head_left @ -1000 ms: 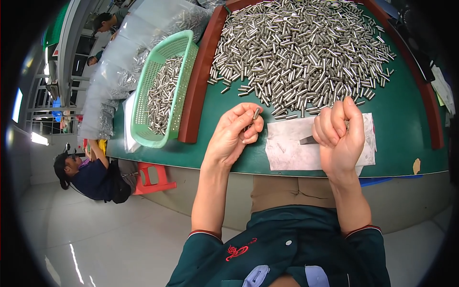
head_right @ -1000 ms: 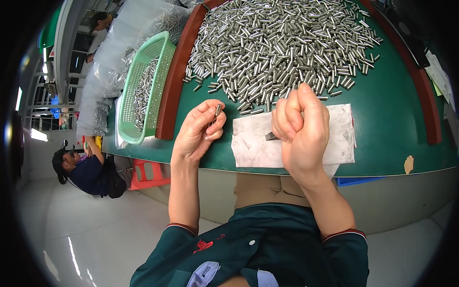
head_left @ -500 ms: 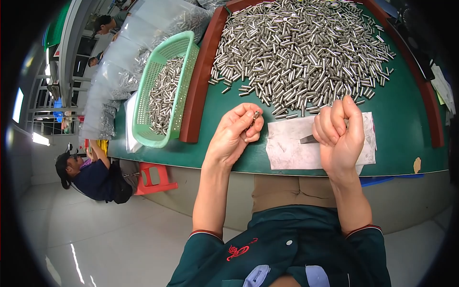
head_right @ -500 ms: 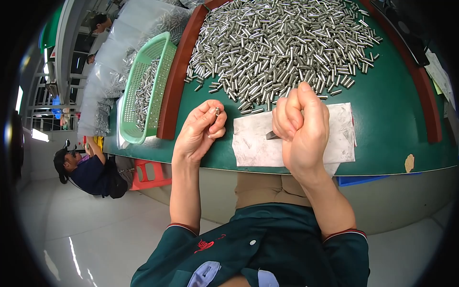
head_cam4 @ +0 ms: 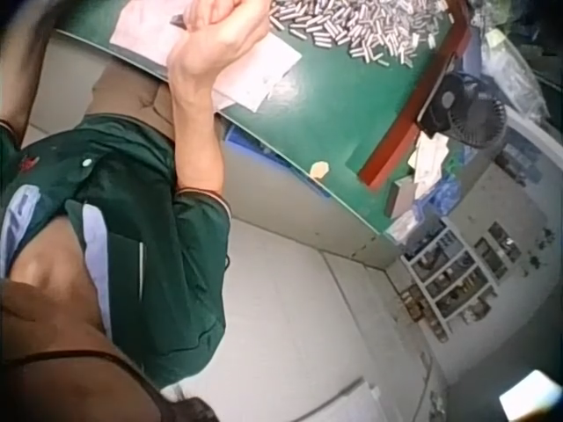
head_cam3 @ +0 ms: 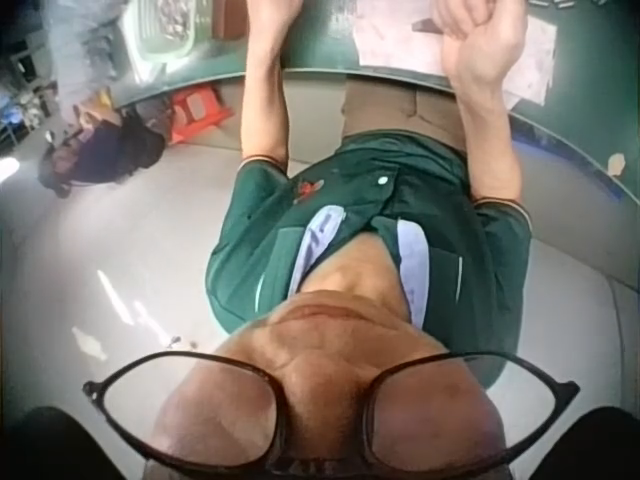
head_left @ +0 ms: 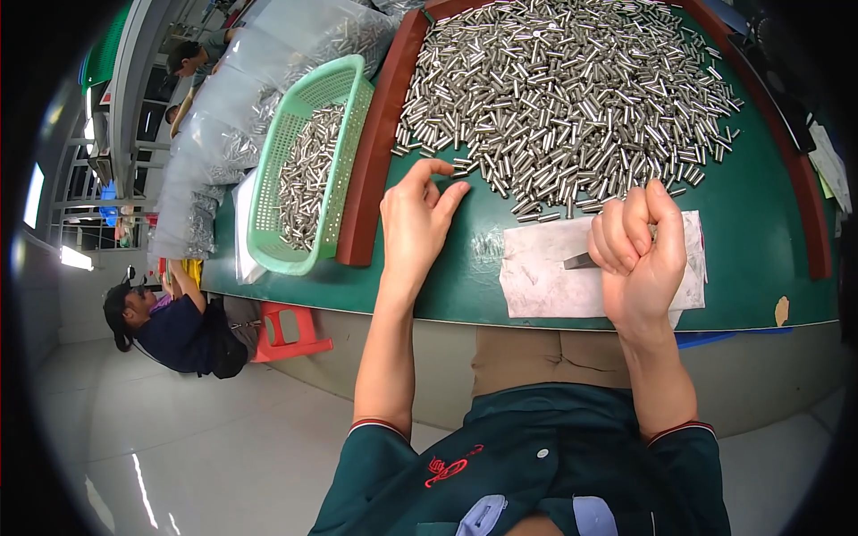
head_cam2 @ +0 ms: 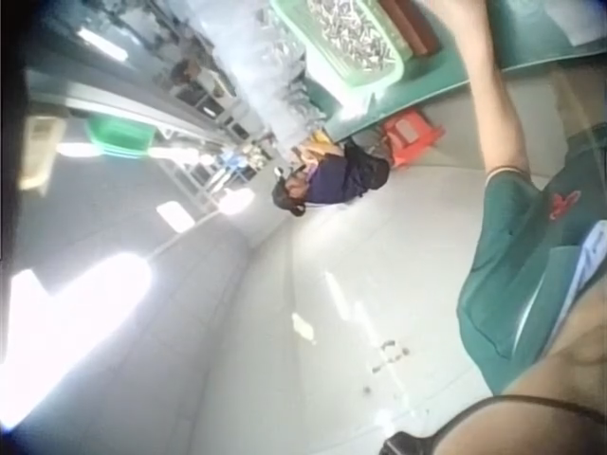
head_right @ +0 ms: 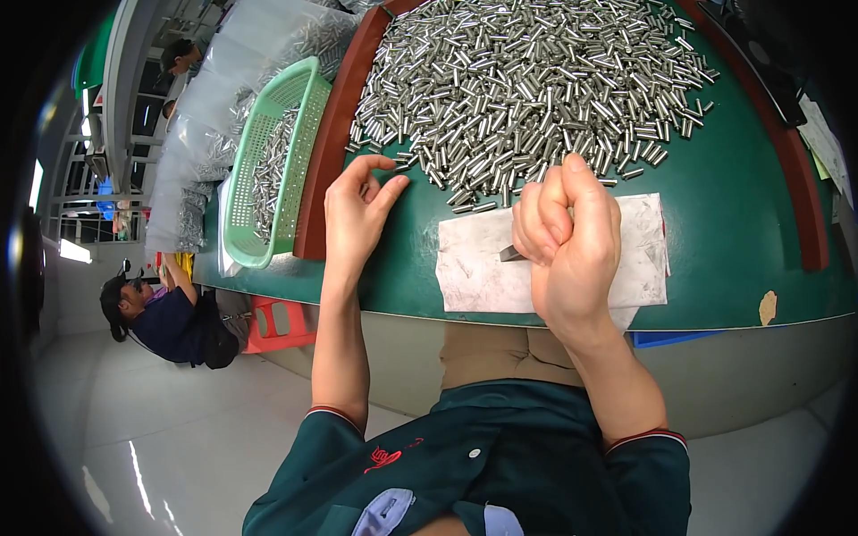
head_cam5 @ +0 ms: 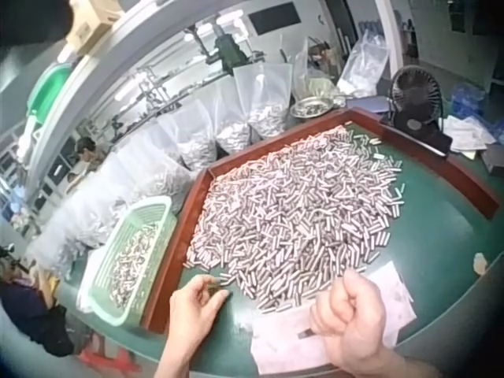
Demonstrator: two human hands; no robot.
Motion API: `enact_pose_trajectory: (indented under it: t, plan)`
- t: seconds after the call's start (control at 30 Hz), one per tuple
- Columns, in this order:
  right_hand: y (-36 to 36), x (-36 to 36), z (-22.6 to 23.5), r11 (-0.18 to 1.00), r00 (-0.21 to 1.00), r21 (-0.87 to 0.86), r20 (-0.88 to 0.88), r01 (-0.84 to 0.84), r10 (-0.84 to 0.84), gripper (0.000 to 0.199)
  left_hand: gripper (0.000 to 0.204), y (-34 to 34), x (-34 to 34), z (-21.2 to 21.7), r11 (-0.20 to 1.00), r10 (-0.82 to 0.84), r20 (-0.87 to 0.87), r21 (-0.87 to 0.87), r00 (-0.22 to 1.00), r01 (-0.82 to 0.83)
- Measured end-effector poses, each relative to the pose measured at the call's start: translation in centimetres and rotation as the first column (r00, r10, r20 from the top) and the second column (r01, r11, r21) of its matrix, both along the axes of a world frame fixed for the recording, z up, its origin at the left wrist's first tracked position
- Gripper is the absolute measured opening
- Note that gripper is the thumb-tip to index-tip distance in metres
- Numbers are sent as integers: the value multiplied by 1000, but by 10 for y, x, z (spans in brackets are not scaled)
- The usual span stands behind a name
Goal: Inspecting and scraping small metal sleeves at a manufacturing workbench.
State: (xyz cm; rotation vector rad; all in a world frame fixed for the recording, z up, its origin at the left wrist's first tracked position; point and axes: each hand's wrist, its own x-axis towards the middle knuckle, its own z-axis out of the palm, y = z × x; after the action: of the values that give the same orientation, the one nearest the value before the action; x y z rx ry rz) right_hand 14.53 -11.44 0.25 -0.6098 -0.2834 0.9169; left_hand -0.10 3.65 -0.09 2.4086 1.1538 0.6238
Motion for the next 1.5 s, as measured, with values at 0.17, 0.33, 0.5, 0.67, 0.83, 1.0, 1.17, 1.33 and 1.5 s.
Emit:
enact_pose_trajectory:
  t: [0.17, 0.33, 0.5, 0.67, 0.83, 1.0, 1.17, 1.33, 1.5]
  plan:
    - [0, 0, 2, 1000, 1000, -20, 6, 3, -3, 42, 15, -3, 0, 1, 972, -46, 101, -227, 994, 67]
    - [2, -1, 4, 998, 1000, -54, 22, 15, -14, 43, 8, -15, -13, 4, 184, 285, 639, -768, 715, 613]
    - [1, -1, 3, 999, 1000, -37, 14, 9, -8, 43, 7, -26, -11, -4, 185, 241, 624, -782, 744, 596]
    - [1, -1, 4, 999, 1000, -50, 19, 17, -16, 42, 8, -29, -10, -5, 223, 218, 632, -774, 744, 592]
    - [1, -1, 4, 999, 1000, -51, 10, 9, -8, 42, 10, -30, -9, -2, 243, 214, 611, -789, 762, 564]
    - [1, 0, 4, 999, 1000, -39, 7, 2, -2, 42, 10, -49, 1, 7, 400, 20, 520, -787, 854, 470]
    - [0, 1, 1, 999, 999, -37, 34, -16, 17, 42, 9, -82, 22, 4, 885, -370, 84, -271, 925, 378]
    - [0, 1, 1, 1000, 1000, -14, -13, 17, -17, 41, 11, -87, 23, 6, 926, -371, -53, -102, 927, 364]
    - [0, 1, 1, 999, 999, -6, -5, 52, -52, 42, 12, -86, 19, 6, 921, -381, -41, -101, 923, 376]
